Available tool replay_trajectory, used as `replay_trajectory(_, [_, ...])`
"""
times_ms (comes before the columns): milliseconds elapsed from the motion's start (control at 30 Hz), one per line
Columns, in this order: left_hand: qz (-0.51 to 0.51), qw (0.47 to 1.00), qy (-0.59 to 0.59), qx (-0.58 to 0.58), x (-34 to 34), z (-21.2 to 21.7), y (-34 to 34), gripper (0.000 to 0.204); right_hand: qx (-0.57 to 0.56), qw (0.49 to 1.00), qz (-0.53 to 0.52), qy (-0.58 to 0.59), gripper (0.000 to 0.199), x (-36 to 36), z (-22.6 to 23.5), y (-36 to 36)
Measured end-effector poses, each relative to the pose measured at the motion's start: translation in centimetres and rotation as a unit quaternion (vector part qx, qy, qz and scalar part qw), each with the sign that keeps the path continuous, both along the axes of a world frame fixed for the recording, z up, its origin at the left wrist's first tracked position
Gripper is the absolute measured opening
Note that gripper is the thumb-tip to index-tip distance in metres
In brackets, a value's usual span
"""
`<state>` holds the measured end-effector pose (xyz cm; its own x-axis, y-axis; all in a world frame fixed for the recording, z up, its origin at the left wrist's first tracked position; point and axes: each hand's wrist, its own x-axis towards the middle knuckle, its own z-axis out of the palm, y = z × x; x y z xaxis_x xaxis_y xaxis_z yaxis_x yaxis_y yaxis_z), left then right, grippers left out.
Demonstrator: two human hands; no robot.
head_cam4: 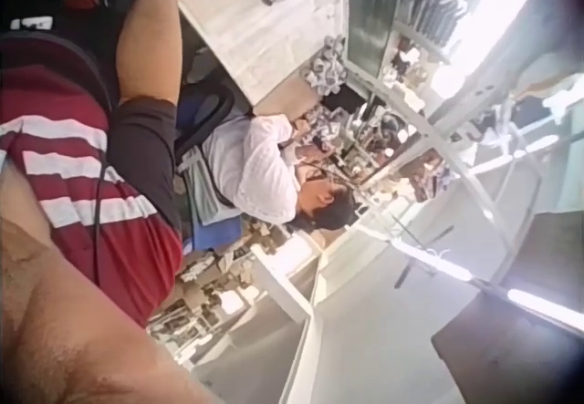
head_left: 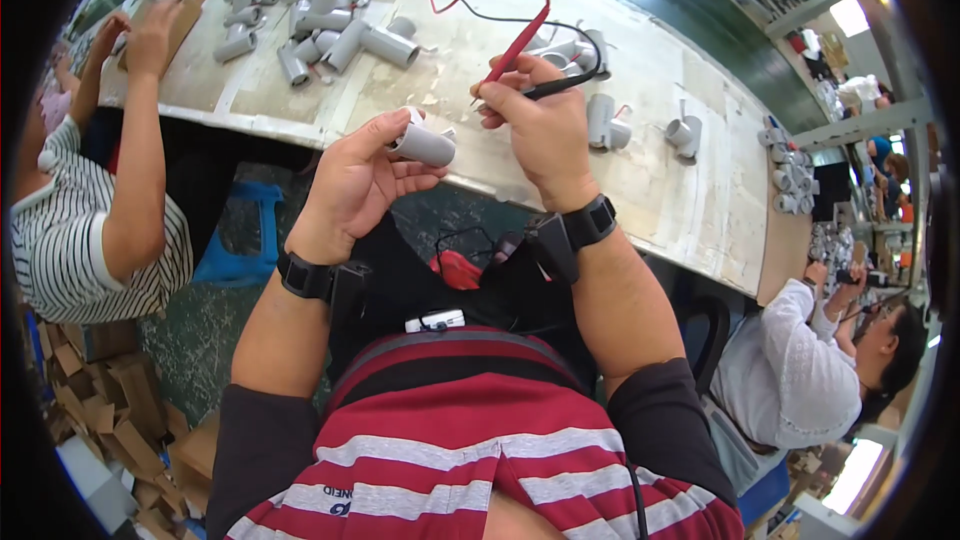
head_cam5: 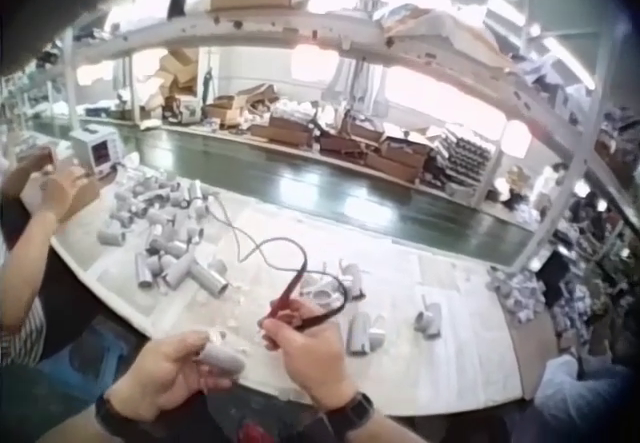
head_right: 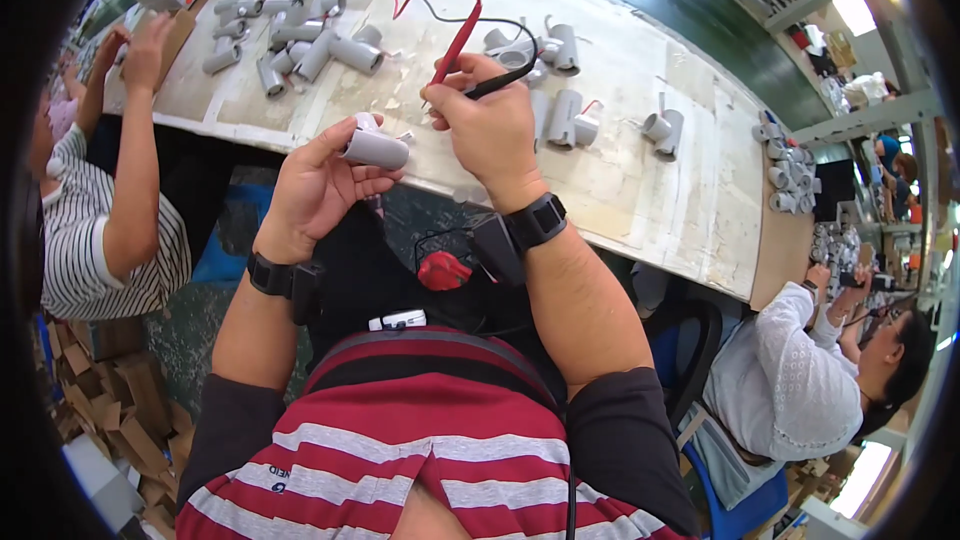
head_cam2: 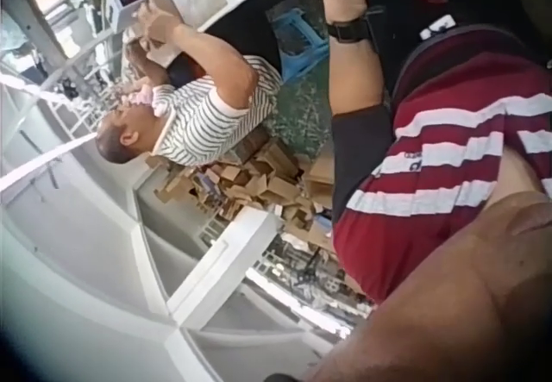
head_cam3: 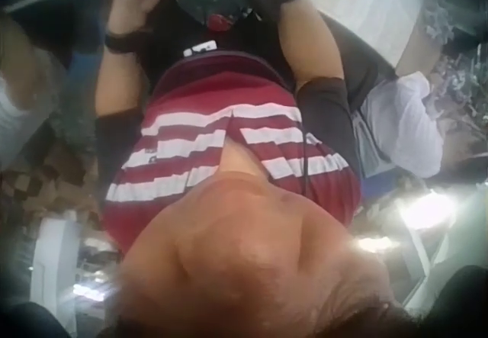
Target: The person tests plastic components by picking them up one at a time, touching a red probe and a black probe to the internal contacts, and setting them back on the table.
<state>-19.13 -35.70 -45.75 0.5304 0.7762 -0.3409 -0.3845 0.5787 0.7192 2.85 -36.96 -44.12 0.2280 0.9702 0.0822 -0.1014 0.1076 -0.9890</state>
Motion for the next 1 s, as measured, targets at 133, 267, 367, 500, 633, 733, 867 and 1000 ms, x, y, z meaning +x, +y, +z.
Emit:
replay_trajectory(133, [0.024,0.999,-0.015,-0.037,-1.2,-0.7,-1.4,0.041,-0.041,0.999,0.03,0.002,0.028,-2.2,-2.7,-0.9])
replay_trajectory(267, [0.061,0.997,0.03,-0.038,-1.1,-0.5,-2.0,0.041,-0.063,0.997,0.033,-0.003,0.029,-2.9,-3.7,-1.2])
replay_trajectory(367, [0.074,0.995,0.06,-0.03,-0.8,-0.1,-2.3,0.039,-0.062,0.998,0.027,0.007,0.033,-3.1,-3.8,-1.5])
replay_trajectory(500, [0.071,0.995,0.056,-0.028,-0.8,-0.3,-2.3,0.039,-0.057,0.997,0.041,-0.037,0.033,-3.1,-3.9,-1.6])
replay_trajectory(633, [0.068,0.996,0.054,-0.023,-0.6,-0.3,-2.3,0.039,-0.038,0.996,0.039,-0.072,0.031,-3.1,-4.3,-1.5])
replay_trajectory(733, [0.063,0.996,0.053,-0.019,-0.6,-0.4,-2.1,0.039,-0.039,0.996,0.038,-0.077,0.029,-3.1,-4.5,-1.3])
replay_trajectory(867, [0.063,0.997,0.05,-0.014,-0.7,-0.5,-2.0,0.039,-0.029,0.994,0.031,-0.103,0.028,-3.2,-5.0,-0.8])
replay_trajectory(1000, [0.061,0.997,0.046,-0.014,-0.9,-0.5,-2.0,0.039,-0.03,0.992,0.029,-0.115,0.029,-3.1,-5.1,-0.7])
